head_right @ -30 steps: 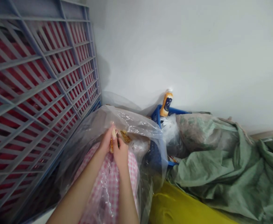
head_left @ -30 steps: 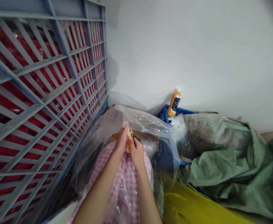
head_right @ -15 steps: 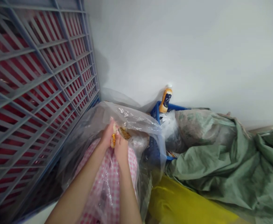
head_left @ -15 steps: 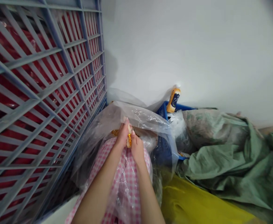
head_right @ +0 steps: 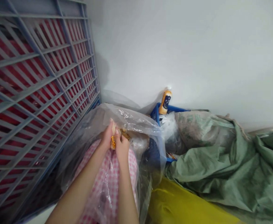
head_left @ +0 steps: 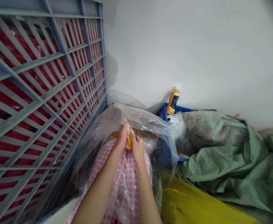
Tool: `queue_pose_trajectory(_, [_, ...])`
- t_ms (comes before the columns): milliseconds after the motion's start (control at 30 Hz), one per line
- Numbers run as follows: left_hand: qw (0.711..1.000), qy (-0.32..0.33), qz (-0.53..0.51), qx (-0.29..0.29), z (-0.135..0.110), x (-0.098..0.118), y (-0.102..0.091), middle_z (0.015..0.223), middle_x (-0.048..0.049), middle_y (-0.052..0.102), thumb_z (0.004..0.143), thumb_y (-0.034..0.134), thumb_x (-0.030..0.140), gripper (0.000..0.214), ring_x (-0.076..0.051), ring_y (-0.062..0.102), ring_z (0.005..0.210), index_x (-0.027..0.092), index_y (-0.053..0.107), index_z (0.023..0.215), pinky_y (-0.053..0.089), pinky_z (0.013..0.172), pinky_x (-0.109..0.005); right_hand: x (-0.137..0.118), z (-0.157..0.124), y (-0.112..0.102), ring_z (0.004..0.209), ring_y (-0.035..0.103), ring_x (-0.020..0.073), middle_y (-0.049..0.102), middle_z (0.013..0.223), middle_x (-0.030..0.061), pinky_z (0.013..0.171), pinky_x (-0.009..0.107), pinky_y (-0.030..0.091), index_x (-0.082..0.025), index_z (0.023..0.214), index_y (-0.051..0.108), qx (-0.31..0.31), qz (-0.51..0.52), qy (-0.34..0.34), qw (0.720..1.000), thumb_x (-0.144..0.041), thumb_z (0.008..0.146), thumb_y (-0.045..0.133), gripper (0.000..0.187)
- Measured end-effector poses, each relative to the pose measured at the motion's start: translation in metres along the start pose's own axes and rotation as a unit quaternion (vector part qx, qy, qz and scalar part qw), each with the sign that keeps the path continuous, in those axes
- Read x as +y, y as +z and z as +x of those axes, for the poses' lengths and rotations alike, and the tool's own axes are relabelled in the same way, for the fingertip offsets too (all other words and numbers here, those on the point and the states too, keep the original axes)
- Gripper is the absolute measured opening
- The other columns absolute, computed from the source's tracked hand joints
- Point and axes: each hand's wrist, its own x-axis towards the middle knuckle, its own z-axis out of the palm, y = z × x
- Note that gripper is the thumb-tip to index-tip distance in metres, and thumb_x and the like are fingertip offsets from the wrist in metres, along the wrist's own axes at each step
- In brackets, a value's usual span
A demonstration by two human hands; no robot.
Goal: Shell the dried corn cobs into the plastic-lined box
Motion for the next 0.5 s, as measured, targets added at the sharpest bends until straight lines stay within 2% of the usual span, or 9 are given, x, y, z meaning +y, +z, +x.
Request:
queue_pose_trajectory(100, [1.0,0.009,0.004,-0.004,0.0,-0.0014,-0.0007,0.052,0.0039,0.047,0.064,0.06,0.059,0.043,-0.008,0.045,0.048,0.017,0.048,0.06,0.037,0.048,-0.022,-0.0004,-0.0022,0.0006,0.054,0.046,0.0146,0.052,0.053,0.0013,0.052,0.025,0.034,-0.016,0.054,0.049,0.021,-0.03,-0.011,0.999,-0.057,0.083,0.033,0.052])
queue_pose_trajectory(267, [0.998,0.027,0.047,0.023,0.0022,-0.0024,-0.0014,0.055,0.0022,0.051,0.064,0.059,0.06,0.044,-0.009,0.048,0.051,0.016,0.052,0.063,0.039,0.051,-0.022,0.0008,-0.0024,0.0027,0.055,0.048,0.0147,0.055,0.057,0.0016,0.053,0.025,0.034,-0.017,0.059,0.052,0.012,-0.061,-0.04,0.997,-0.056,0.081,0.039,0.047])
queue_pose_trajectory(400, [0.998,0.022,0.047,0.02,0.0044,-0.0034,-0.0003,0.052,0.0033,0.047,0.062,0.059,0.063,0.047,-0.008,0.045,0.048,0.016,0.049,0.058,0.038,0.049,-0.021,-0.001,-0.0002,0.0024,0.051,0.045,0.0148,0.05,0.049,0.0016,0.049,0.026,0.031,-0.018,0.05,0.046,0.032,-0.059,-0.008,0.998,-0.057,0.084,0.029,0.055])
queue_pose_trajectory(500, [0.999,-0.003,0.025,0.046,0.006,-0.0025,0.0009,0.052,0.0032,0.047,0.066,0.059,0.058,0.042,-0.01,0.047,0.048,0.017,0.051,0.061,0.039,0.049,-0.022,-0.0041,-0.0016,0.0019,0.058,0.051,0.0167,0.058,0.058,0.0037,0.053,0.026,0.036,-0.016,0.06,0.055,0.014,-0.031,0.0,0.999,-0.058,0.086,0.023,0.058])
